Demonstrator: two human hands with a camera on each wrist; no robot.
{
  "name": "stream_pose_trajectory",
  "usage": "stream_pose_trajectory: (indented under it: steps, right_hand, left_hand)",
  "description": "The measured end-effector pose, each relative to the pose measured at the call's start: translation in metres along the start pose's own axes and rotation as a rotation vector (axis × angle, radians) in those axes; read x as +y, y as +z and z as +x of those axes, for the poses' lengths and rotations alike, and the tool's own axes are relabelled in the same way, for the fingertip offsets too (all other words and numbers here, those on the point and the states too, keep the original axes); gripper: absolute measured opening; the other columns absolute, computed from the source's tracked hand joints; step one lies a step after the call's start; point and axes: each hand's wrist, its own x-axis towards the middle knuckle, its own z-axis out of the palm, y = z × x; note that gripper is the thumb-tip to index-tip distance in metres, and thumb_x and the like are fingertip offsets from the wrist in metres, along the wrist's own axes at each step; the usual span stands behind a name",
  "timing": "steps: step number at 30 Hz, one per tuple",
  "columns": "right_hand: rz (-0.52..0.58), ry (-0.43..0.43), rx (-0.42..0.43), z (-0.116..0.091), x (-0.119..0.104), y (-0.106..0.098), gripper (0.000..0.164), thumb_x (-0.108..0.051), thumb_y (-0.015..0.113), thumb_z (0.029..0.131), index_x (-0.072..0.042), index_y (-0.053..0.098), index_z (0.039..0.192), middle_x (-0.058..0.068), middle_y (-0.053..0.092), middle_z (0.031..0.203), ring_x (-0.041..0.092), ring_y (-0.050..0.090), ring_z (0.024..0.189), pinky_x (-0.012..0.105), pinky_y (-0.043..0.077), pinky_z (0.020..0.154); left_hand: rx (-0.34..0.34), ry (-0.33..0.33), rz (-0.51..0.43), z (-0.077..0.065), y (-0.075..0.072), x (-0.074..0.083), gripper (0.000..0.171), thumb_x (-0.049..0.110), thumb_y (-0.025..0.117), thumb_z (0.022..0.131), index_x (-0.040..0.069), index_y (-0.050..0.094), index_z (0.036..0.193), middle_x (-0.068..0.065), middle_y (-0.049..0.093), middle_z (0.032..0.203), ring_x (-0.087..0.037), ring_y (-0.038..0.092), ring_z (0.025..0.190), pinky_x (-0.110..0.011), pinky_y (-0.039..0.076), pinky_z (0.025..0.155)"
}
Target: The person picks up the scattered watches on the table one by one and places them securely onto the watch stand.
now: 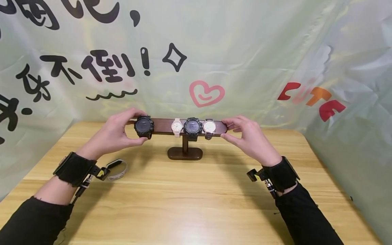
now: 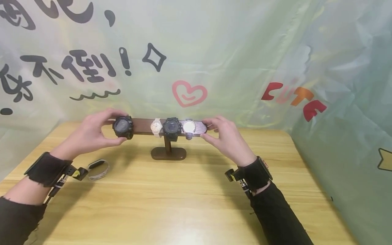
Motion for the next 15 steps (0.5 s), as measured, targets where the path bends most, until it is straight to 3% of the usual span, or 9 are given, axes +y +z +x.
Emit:
stream_pose_trajectory:
  steps: [15]
  right_hand:
    - [0.002, 0.008, 0.0, 0.0002, -0.0002, 0.0, 0.045, -0.017, 0.082, 0.097, -0.006, 0.069, 0.139, 0.014, 0.069, 0.133, 0.032, 0.073, 0.117, 0.052, 0.06, 0.102]
  left_hand:
    - [-0.052, -0.033, -0.08, 0.0069, 0.0076, 0.0027, 0.067, 0.011, 0.096, 0.075, 0.008, 0.063, 0.134, -0.006, 0.073, 0.126, -0.029, 0.074, 0.116, -0.05, 0.061, 0.103]
